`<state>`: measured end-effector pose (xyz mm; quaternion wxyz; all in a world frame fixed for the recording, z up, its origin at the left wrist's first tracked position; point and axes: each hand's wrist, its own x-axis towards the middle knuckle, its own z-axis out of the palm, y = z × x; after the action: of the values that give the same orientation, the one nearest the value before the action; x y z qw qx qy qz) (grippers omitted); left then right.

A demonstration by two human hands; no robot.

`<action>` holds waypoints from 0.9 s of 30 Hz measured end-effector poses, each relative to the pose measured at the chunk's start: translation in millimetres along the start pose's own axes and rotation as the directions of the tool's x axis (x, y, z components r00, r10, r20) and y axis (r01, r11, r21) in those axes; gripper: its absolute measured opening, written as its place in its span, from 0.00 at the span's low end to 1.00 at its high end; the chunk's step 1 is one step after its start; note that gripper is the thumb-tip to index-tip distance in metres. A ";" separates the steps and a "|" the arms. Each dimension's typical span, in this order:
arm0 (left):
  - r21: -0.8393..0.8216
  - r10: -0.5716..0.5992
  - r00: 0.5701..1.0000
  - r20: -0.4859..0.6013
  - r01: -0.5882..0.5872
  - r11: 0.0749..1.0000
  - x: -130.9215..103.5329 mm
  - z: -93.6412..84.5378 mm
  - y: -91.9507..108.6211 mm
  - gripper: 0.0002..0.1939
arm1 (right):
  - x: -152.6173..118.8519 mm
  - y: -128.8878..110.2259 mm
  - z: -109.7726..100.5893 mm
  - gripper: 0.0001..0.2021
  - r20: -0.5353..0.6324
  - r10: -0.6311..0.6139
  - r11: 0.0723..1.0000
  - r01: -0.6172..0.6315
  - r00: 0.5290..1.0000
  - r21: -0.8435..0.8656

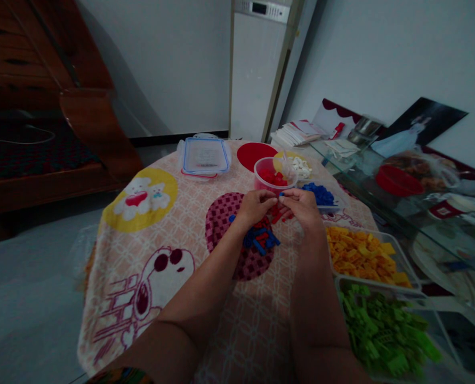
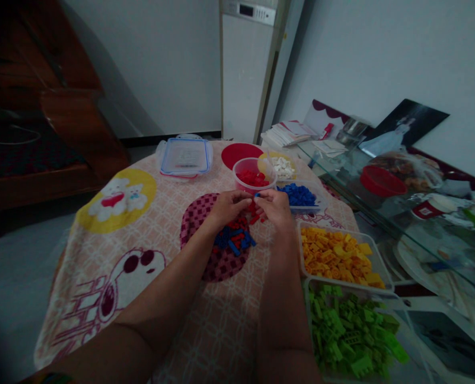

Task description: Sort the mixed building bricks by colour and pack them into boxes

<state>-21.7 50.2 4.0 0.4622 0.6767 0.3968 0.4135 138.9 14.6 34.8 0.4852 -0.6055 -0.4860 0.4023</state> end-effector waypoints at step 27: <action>0.606 -0.145 0.760 0.633 -0.371 0.704 -25.5 18.1 44.7 0.06 | 14.5 13.6 -24.3 0.30 -0.675 0.057 0.973 0.111 0.736 0.204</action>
<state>-6.7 9.8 37.5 0.2477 0.9226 0.2958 0.0047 167.9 23.2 26.3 0.7010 -0.6425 -0.2352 0.2013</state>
